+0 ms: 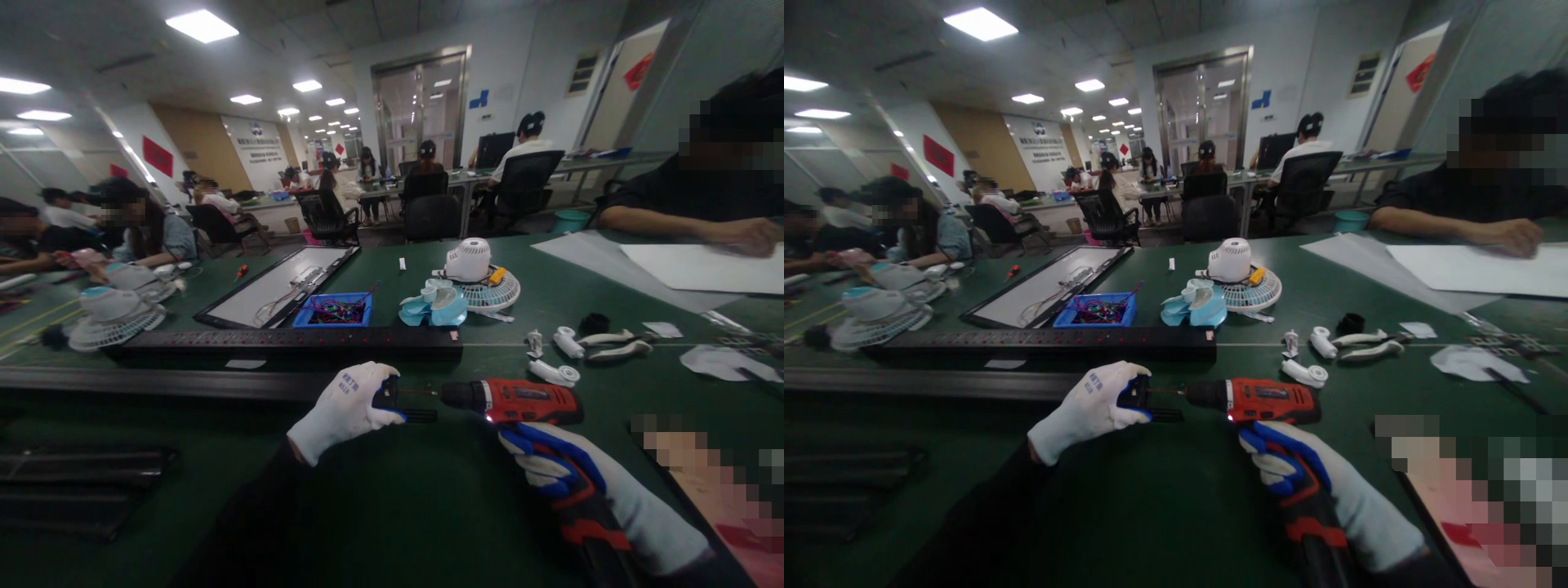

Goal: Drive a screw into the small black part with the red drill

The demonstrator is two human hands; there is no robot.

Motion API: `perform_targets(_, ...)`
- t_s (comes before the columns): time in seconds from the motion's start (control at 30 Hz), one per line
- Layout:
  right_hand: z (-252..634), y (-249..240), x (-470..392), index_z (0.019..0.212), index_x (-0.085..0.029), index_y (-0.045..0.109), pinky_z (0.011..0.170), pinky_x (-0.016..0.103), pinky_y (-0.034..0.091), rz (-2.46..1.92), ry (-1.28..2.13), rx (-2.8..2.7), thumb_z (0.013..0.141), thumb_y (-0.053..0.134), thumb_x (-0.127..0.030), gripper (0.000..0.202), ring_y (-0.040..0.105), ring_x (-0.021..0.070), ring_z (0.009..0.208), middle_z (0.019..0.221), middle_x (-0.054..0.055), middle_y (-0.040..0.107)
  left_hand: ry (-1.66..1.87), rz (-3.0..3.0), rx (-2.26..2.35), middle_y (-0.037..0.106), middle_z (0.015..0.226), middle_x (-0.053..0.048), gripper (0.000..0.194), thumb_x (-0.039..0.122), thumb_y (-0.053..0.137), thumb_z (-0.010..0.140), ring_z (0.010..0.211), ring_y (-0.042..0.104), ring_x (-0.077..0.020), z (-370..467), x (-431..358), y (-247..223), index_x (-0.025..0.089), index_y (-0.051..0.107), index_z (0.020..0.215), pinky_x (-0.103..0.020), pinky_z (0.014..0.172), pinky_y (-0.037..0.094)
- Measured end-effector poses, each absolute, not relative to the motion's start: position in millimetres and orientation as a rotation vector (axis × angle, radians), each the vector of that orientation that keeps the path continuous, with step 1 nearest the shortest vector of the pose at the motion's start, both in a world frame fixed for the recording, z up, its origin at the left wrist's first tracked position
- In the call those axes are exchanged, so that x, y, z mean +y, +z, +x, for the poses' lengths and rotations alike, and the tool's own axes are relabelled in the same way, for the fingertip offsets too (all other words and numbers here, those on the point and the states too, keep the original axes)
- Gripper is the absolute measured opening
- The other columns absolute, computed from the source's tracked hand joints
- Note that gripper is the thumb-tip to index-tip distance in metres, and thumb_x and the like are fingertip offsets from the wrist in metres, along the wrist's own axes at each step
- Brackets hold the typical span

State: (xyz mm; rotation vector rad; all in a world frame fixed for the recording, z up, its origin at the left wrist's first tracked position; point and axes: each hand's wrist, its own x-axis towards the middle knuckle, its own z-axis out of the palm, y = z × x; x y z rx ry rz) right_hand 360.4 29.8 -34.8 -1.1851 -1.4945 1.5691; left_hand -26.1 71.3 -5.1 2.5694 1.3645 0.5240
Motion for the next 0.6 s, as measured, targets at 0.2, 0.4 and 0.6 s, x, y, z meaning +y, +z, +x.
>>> perform_targets(0.2, 350, -10, 22, 0.116, -0.021, 0.080, 0.114, 0.062, 0.049, -1.241, 1.494, -1.489, 0.080, 0.087, -0.033, 0.040, 0.073, 0.0391, 0.114, 0.121, 0.017, 0.079, 0.531, 2.570, 1.348, 0.069, 0.117, -0.009, 0.059, 0.058, 0.077, 0.087, 0.104, 0.070, -0.0280, -25, 71, -3, 0.022, 0.057, 0.129, -0.044, 0.093, 0.055)
perform_targets(0.4, 356, -21, 24, 0.116, -0.025, 0.080, 0.113, 0.059, 0.050, -1.238, 1.545, -1.434, 0.080, 0.087, -0.029, 0.037, 0.073, 0.0381, 0.115, 0.122, 0.017, 0.078, 0.532, 2.564, 1.354, 0.069, 0.118, -0.009, 0.059, 0.057, 0.078, 0.087, 0.105, 0.069, -0.0278, -25, 71, -2, 0.022, 0.058, 0.130, -0.044, 0.094, 0.055)
perform_targets(0.6, 355, -24, 25, 0.117, -0.022, 0.079, 0.114, 0.060, 0.048, -1.234, 1.476, -1.504, 0.084, 0.084, -0.032, 0.035, 0.073, 0.0365, 0.114, 0.120, 0.016, 0.079, 0.536, 2.556, 1.360, 0.070, 0.119, -0.010, 0.061, 0.059, 0.077, 0.087, 0.106, 0.070, -0.0288, -25, 71, -4, 0.021, 0.059, 0.131, -0.045, 0.096, 0.055)
